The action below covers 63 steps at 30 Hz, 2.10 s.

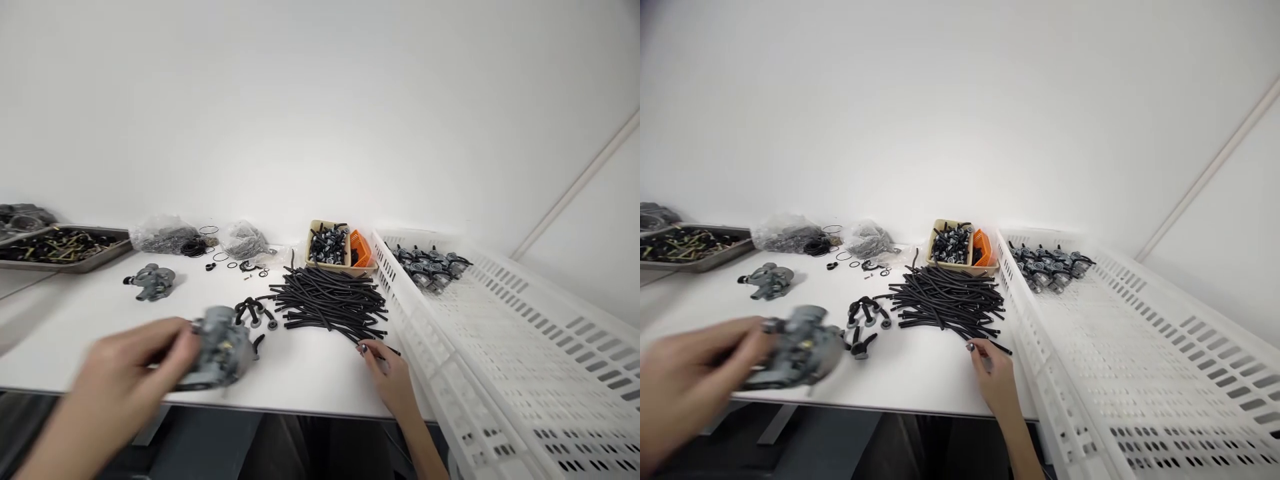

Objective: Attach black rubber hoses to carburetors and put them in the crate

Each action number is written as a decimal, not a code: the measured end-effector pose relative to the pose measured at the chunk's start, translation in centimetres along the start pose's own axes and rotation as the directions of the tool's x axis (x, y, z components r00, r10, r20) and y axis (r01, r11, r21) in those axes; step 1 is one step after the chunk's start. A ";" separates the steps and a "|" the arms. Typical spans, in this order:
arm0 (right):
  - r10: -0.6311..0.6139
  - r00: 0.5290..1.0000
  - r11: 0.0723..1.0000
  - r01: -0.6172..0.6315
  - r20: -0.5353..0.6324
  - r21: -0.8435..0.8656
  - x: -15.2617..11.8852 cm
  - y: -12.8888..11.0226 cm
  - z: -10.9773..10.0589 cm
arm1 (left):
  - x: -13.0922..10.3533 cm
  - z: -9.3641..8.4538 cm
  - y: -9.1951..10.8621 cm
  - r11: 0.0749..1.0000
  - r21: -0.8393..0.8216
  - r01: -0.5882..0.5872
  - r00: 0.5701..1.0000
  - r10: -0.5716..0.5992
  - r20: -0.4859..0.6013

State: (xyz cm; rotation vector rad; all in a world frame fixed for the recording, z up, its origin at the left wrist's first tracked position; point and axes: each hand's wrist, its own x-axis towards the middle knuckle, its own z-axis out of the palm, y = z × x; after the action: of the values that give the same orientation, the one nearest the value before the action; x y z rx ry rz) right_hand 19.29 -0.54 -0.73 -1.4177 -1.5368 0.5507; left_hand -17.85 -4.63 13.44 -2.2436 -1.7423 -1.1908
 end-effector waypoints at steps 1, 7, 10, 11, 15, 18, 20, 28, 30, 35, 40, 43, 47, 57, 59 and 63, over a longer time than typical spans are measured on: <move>-0.005 1.000 1.000 0.005 0.002 0.000 0.0 0.0 0.0 | -0.2 2.1 1.5 0.999 -0.025 -0.036 0.996 0.038 0.083; -0.003 1.000 1.000 0.003 0.011 -0.005 -0.1 -0.2 -0.1 | 0.1 12.9 5.8 0.945 0.110 -0.308 0.938 0.283 0.201; 0.001 1.000 1.000 0.000 0.018 -0.020 0.0 -0.3 -0.1 | 0.4 15.1 5.8 0.929 0.112 -0.353 0.920 0.323 0.222; -0.001 1.000 1.000 0.001 0.021 -0.028 0.0 -0.3 -0.1 | 0.5 15.4 5.8 0.926 0.106 -0.362 0.916 0.332 0.228; -0.024 1.000 0.998 0.025 0.016 -0.064 0.1 -0.3 0.3 | 0.3 15.8 5.6 0.934 0.063 -0.352 0.917 0.331 0.222; -0.094 0.996 0.991 0.093 -0.006 -0.096 0.9 -1.4 0.6 | -0.9 16.5 5.2 0.976 -0.079 -0.201 0.967 0.211 0.144; -0.165 0.986 0.981 0.161 -0.022 -0.110 2.5 -2.7 0.8 | -2.1 17.2 4.9 0.971 -0.230 -0.061 0.991 0.086 0.101; -0.231 0.971 0.962 0.218 -0.064 -0.166 17.8 -5.7 4.5 | -3.7 17.8 4.3 0.708 -0.554 0.438 0.846 -0.118 0.519; -0.214 0.976 0.957 0.203 -0.032 -0.206 21.7 -5.0 6.0 | -3.5 17.6 4.1 0.675 -0.566 0.473 0.828 -0.121 0.548; -0.154 0.988 0.965 0.146 -0.022 -0.218 26.4 -3.2 8.6 | -3.5 18.6 3.6 0.668 -0.564 0.486 0.823 -0.133 0.552; -0.124 0.973 0.992 0.115 -0.194 -0.057 26.6 -3.4 8.4 | -3.7 19.9 2.9 0.669 -0.570 0.477 0.820 -0.105 0.563; -0.036 0.928 0.988 0.089 -0.370 0.126 25.9 -4.0 7.0 | -3.8 19.8 2.8 0.662 -0.571 0.485 0.811 -0.097 0.577; 0.147 0.884 0.891 0.076 -0.444 0.447 22.6 -4.6 5.1 | -3.8 18.9 3.1 0.657 -0.562 0.503 0.797 -0.100 0.596; 0.448 0.882 0.454 -0.084 -0.146 0.887 8.2 -2.4 4.7 | -3.7 17.9 3.2 0.696 -0.611 0.378 0.851 -0.001 0.525; 0.477 0.874 0.399 -0.120 -0.094 0.909 5.5 -2.2 4.8 | -3.7 17.9 3.3 0.714 -0.603 0.355 0.846 0.028 0.532; 0.500 0.866 0.245 -0.165 0.022 0.955 1.6 -2.1 4.5 | -3.7 17.8 3.6 0.746 -0.568 0.348 0.837 0.027 0.547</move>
State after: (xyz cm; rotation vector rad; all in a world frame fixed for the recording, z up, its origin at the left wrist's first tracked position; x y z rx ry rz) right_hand 14.55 1.67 -0.49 -0.7566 -0.3601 1.2111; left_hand -5.62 -0.30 0.22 -3.1338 -1.9525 -1.5138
